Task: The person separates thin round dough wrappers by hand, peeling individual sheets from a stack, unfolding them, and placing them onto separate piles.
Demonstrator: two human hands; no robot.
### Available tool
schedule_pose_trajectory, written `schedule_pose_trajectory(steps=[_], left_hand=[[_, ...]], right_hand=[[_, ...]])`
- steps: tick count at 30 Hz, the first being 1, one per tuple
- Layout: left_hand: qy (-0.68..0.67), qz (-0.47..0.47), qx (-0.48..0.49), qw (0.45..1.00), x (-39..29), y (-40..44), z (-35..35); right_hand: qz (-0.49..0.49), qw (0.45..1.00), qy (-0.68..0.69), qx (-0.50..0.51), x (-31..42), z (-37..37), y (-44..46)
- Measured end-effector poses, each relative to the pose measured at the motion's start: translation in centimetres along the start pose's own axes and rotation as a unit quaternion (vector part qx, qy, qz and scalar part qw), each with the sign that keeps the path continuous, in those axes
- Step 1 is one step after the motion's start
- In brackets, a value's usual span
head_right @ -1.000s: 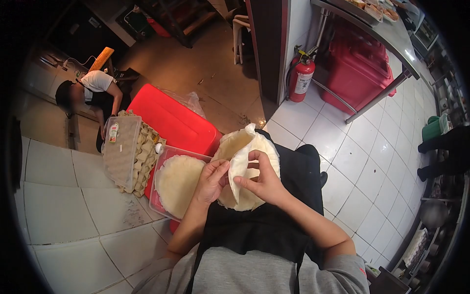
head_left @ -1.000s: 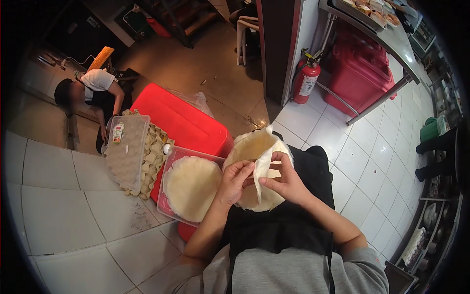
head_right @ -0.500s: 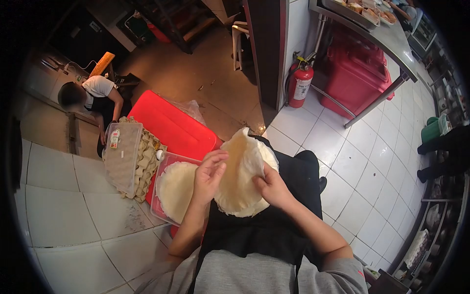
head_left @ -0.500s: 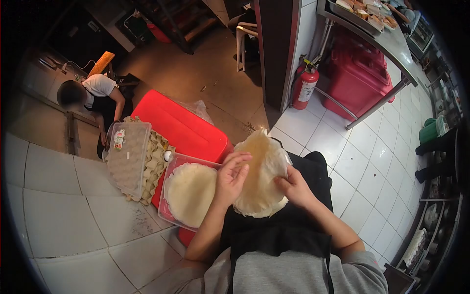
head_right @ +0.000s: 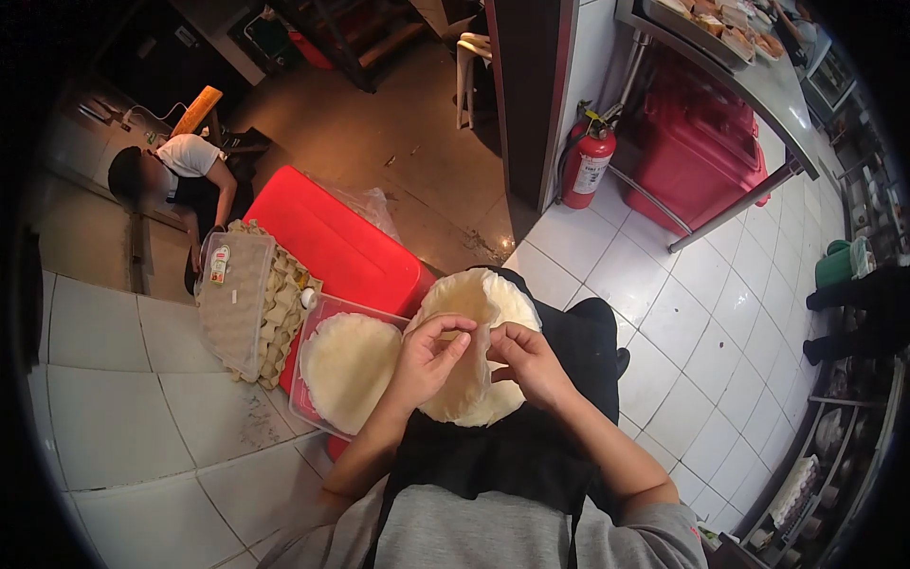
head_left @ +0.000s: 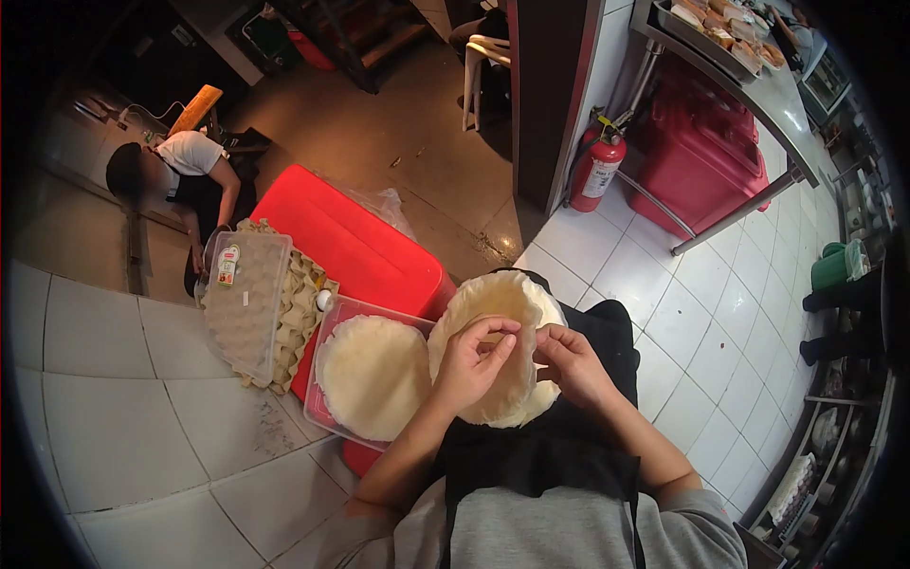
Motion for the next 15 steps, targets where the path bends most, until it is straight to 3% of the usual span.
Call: schedule_pose_trajectory(steps=[4,7,15], left_hand=[[0.023,0.022,0.001,1.0,-1.5,-0.7,0.3],[0.122,0.044,0.005,0.992,-3.0,-0.9,0.6],[0.016,0.017,0.019,1.0,-0.9,-1.6,0.3]], right_hand=[[-0.001,1.0,0.008,-0.004,-0.2,0.3,-0.2],[-0.021,0.999,-0.034,0.013,0.1,0.8,-0.2],[-0.027,0.999,-0.004,0.024,-0.5,0.5,-0.5]])
Point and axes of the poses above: each hand's wrist, its own y-axis towards the middle knuckle, its own z-axis out of the palm, x = y × z, the point moved 8 cm from there along y, towards the middle knuckle, and after that the axes turned 8 degrees about y, right-handed, at the moved point
